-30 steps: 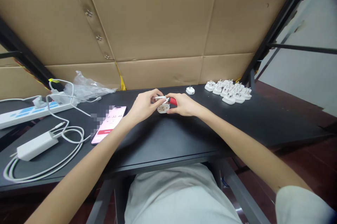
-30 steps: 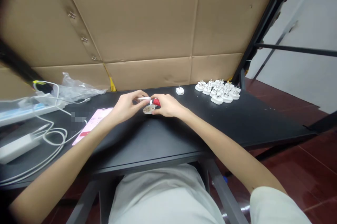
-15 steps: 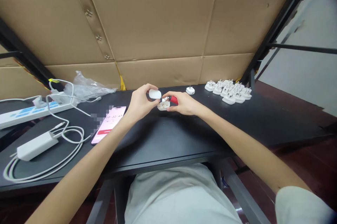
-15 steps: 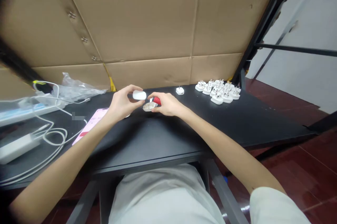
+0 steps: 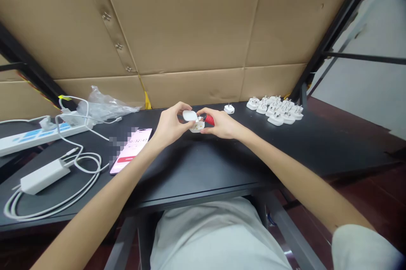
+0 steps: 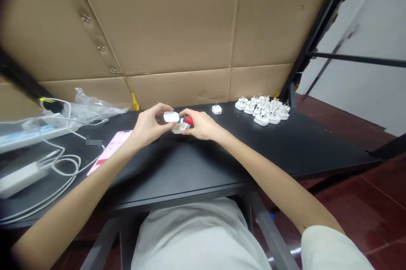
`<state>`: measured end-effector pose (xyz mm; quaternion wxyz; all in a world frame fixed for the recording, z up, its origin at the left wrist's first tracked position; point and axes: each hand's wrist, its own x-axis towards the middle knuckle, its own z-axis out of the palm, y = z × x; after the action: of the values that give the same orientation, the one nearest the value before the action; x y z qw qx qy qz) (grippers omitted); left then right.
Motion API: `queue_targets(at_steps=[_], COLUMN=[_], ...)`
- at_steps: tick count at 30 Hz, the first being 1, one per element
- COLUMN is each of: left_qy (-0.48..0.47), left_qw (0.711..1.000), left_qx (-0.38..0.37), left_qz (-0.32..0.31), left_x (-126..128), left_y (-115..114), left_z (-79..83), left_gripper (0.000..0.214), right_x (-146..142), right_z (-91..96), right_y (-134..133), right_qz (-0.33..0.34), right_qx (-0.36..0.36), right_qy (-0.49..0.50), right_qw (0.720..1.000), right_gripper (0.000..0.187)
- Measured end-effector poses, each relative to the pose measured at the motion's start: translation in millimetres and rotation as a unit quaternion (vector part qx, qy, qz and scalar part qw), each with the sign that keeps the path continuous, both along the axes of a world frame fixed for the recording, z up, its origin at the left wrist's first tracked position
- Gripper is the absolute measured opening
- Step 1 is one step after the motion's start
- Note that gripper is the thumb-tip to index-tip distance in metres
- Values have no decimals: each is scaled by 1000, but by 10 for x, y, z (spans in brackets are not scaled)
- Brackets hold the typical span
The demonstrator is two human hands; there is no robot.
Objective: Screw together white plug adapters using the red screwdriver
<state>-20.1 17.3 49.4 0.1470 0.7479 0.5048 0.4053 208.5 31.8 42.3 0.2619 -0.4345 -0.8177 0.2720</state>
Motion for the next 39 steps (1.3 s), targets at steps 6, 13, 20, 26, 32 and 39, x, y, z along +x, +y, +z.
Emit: queue_targets(at_steps=[6,13,20,26,32,39], left_qy=[-35,-77,-120,-103,-94,-60], left_qw=[999,995,989,987,989,995], left_qx=[28,59,90,121,115,67], left_qz=[20,-6,-10,-6,-8,48], left_x=[55,101,104,91,55,9], left_y=[-42,-50,-10,-31,-1,9], left_z=[8,-17,-43,-4,-8,-6], left_gripper=[38,47,49,40,38,31], right_x=[6,3,-7,-16,-3,17], right_z=[3,-31,-37,1,-35,-63], right_y=[-14,12,11,-18,18,33], right_qz=[1,17,14,-16,-23,-16], right_qx=[2,10,11,3,18,26], right_qy=[13,28,29,2,14,38], right_qw=[1000,999,999,1000,999,999], right_gripper=[51,53,53,57,62,66])
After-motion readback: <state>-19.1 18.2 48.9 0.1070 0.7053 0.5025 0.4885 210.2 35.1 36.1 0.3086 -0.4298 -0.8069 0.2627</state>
